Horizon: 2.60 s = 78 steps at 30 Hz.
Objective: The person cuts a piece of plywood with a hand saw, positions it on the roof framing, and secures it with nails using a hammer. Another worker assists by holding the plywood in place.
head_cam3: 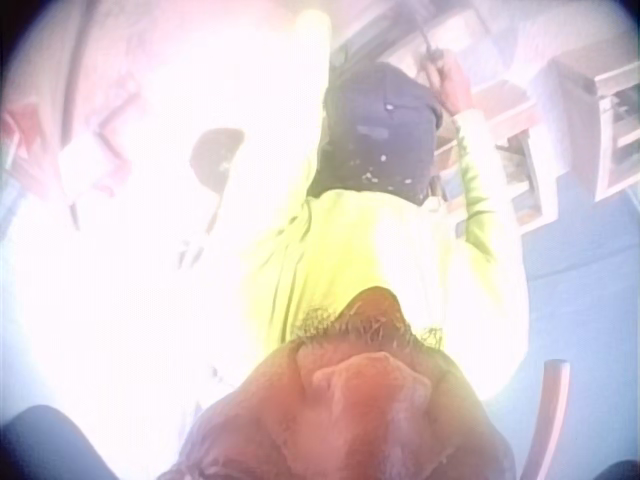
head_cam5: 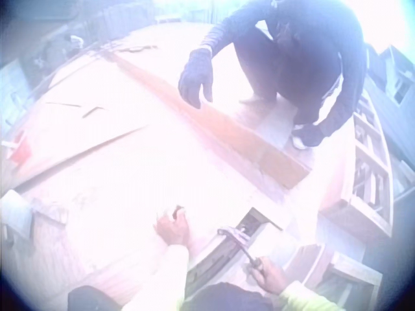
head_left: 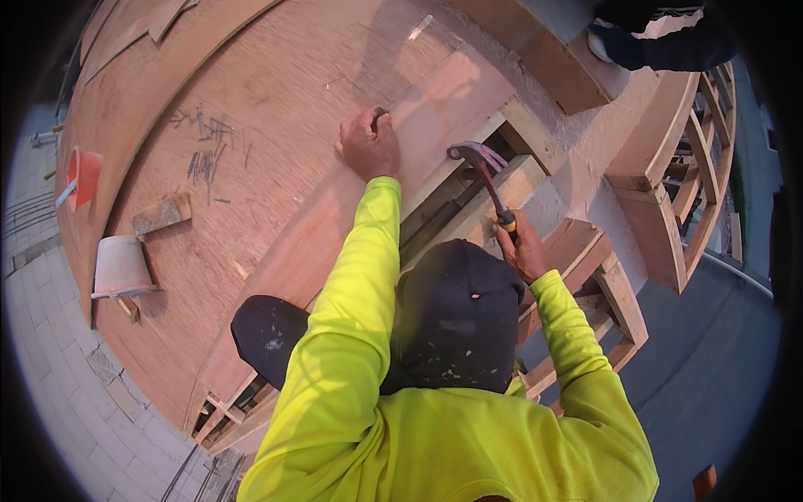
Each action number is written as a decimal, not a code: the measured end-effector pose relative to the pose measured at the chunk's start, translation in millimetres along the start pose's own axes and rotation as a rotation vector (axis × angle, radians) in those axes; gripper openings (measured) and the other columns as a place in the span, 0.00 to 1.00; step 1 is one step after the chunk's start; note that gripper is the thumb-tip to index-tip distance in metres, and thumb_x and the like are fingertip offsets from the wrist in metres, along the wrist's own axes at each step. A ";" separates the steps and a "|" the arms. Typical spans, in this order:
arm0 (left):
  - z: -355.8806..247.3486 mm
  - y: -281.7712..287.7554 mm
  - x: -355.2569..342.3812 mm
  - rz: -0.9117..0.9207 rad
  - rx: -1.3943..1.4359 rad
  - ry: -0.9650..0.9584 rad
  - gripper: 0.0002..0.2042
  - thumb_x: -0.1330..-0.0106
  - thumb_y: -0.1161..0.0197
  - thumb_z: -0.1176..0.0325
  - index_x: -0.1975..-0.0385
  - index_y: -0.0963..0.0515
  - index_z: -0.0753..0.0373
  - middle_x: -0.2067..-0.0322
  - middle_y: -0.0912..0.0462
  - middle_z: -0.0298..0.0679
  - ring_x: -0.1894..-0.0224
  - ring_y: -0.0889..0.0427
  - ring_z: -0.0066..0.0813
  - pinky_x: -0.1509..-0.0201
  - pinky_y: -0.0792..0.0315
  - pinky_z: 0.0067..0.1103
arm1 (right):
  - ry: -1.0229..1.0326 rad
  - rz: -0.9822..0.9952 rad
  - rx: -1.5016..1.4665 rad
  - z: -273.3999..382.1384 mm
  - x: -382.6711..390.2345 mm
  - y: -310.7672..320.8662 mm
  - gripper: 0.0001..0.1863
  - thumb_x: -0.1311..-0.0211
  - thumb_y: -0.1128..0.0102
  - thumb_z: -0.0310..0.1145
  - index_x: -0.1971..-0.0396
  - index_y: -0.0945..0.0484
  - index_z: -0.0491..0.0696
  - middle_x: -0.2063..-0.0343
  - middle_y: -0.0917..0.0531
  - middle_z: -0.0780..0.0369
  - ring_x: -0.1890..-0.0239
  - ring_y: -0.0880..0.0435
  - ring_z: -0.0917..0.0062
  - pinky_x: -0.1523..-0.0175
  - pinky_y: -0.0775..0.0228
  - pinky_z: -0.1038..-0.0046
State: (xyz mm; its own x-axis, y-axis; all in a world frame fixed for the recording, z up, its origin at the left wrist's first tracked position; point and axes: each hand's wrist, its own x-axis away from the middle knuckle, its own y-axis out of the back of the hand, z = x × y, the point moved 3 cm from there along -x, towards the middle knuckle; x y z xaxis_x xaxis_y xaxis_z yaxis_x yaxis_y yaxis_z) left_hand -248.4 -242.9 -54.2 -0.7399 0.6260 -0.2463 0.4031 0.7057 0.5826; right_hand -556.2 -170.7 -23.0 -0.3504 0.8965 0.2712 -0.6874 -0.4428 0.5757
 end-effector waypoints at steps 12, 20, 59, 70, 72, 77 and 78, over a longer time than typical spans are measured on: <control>3.5 -0.8 -2.0 -0.035 -0.023 -0.089 0.04 0.44 0.31 0.65 0.70 0.14 0.51 0.68 0.14 0.31 0.54 0.20 0.32 0.43 0.37 0.32 | 0.215 0.032 -0.060 110.0 -44.0 24.0 0.18 0.30 0.40 0.34 0.46 0.31 0.44 0.65 0.20 0.49 0.66 0.18 0.53 0.61 0.28 0.60; 0.6 1.8 -0.8 -0.063 -0.013 -0.160 0.03 0.45 0.31 0.66 0.71 0.16 0.50 0.67 0.13 0.25 0.54 0.20 0.28 0.43 0.38 0.31 | 0.532 0.044 0.092 133.5 -74.4 16.6 0.31 0.31 0.42 0.30 0.31 0.40 0.43 0.51 0.21 0.44 0.54 0.20 0.48 0.51 0.26 0.57; -7.0 4.9 4.6 -0.085 0.123 -0.090 0.15 0.48 0.46 0.80 0.60 0.22 0.61 0.61 0.18 0.41 0.54 0.21 0.41 0.44 0.33 0.35 | 0.703 -0.134 0.113 113.3 -70.3 4.7 0.36 0.37 0.38 0.21 0.29 0.38 0.50 0.57 0.18 0.50 0.59 0.16 0.55 0.53 0.23 0.63; -8.3 2.8 -3.4 -0.084 0.294 0.024 0.18 0.50 0.51 0.83 0.57 0.26 0.65 0.59 0.21 0.46 0.52 0.24 0.47 0.45 0.31 0.38 | 0.614 -0.037 0.128 93.5 -81.7 7.8 0.36 0.36 0.39 0.20 0.29 0.40 0.48 0.63 0.18 0.50 0.64 0.14 0.59 0.58 0.22 0.68; 2.8 8.2 -4.4 -0.102 0.303 0.049 0.19 0.50 0.52 0.84 0.57 0.26 0.66 0.59 0.21 0.47 0.52 0.24 0.48 0.45 0.30 0.38 | 0.531 0.108 0.381 100.2 -90.3 6.1 0.36 0.37 0.38 0.19 0.30 0.39 0.47 0.63 0.16 0.49 0.63 0.14 0.60 0.59 0.22 0.69; 5.0 14.2 -2.7 -0.090 0.294 0.080 0.19 0.50 0.53 0.83 0.57 0.25 0.67 0.58 0.21 0.49 0.51 0.24 0.49 0.44 0.30 0.38 | 0.712 -0.205 -0.216 158.0 -68.8 12.0 0.35 0.37 0.38 0.19 0.30 0.38 0.46 0.67 0.18 0.53 0.65 0.14 0.65 0.60 0.23 0.69; -5.5 7.7 -1.1 -0.082 0.335 0.085 0.19 0.50 0.53 0.83 0.57 0.25 0.67 0.58 0.21 0.49 0.51 0.24 0.49 0.44 0.30 0.38 | 0.805 -0.255 -0.372 139.9 -72.1 9.2 0.35 0.37 0.38 0.19 0.30 0.38 0.46 0.67 0.18 0.54 0.66 0.14 0.65 0.60 0.23 0.69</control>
State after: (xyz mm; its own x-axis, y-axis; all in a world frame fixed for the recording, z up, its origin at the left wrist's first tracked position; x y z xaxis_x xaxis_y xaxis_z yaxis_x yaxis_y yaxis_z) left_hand -247.5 -240.0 -45.2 -0.8136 0.5427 -0.2087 0.4844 0.8311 0.2732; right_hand -448.3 -237.3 70.7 -0.4016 0.7479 -0.5285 -0.9157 -0.3350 0.2218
